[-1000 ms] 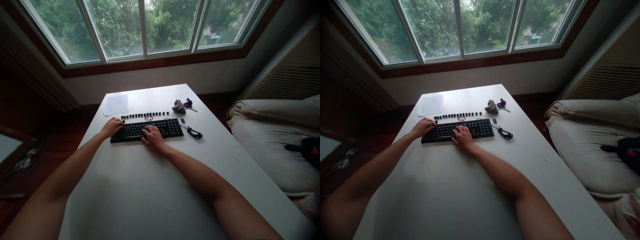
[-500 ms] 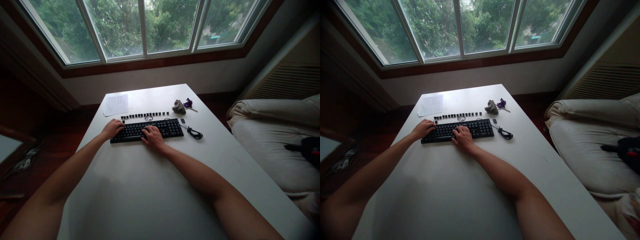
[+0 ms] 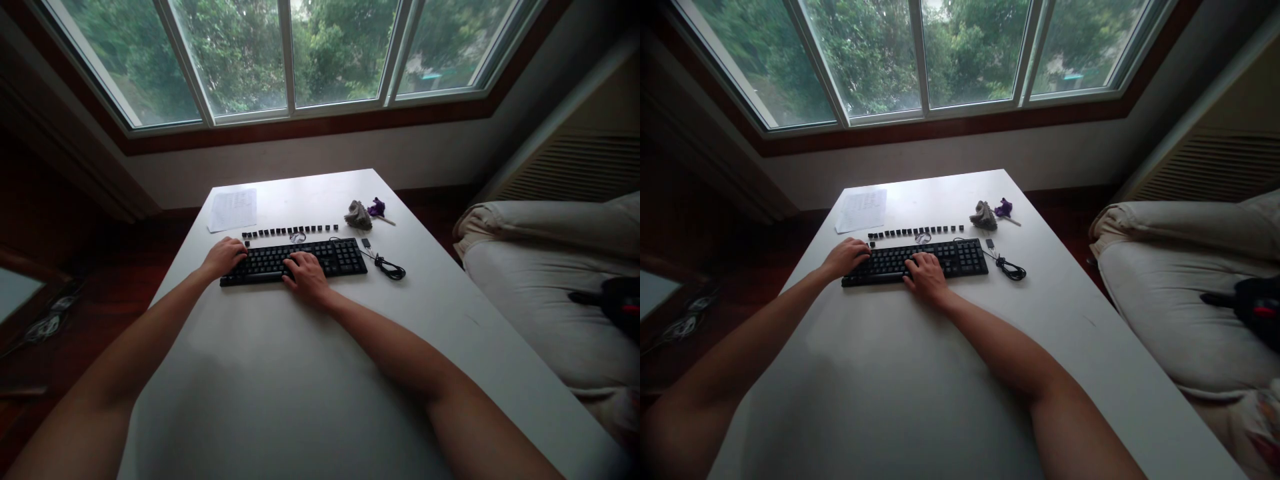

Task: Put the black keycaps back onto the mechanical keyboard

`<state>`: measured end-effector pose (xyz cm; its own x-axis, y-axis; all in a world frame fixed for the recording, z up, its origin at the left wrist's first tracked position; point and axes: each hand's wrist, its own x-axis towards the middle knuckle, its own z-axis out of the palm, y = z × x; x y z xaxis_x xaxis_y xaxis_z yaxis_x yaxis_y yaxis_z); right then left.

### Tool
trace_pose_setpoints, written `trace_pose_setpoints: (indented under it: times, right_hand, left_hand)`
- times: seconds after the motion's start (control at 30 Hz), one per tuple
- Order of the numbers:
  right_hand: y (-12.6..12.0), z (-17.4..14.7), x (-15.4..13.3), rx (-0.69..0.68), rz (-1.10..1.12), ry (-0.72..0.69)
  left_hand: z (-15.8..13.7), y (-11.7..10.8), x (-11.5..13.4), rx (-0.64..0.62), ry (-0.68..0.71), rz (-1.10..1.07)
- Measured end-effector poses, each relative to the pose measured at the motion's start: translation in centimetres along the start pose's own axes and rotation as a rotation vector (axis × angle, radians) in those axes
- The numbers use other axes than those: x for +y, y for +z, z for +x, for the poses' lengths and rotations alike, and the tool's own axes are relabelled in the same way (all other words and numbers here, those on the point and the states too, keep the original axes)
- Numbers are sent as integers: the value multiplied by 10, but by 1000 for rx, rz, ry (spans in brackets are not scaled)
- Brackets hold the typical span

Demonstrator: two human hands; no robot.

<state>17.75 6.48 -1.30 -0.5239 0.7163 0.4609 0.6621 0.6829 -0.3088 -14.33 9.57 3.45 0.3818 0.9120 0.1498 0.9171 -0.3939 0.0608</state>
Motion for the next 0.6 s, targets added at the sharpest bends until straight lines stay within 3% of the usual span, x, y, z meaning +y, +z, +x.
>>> trace_pose_setpoints:
  times: [0.6]
  right_hand:
    - [-3, 1, -2, -15, 1, 4]
  left_hand:
    - [-4, 0, 8, 28, -10, 30]
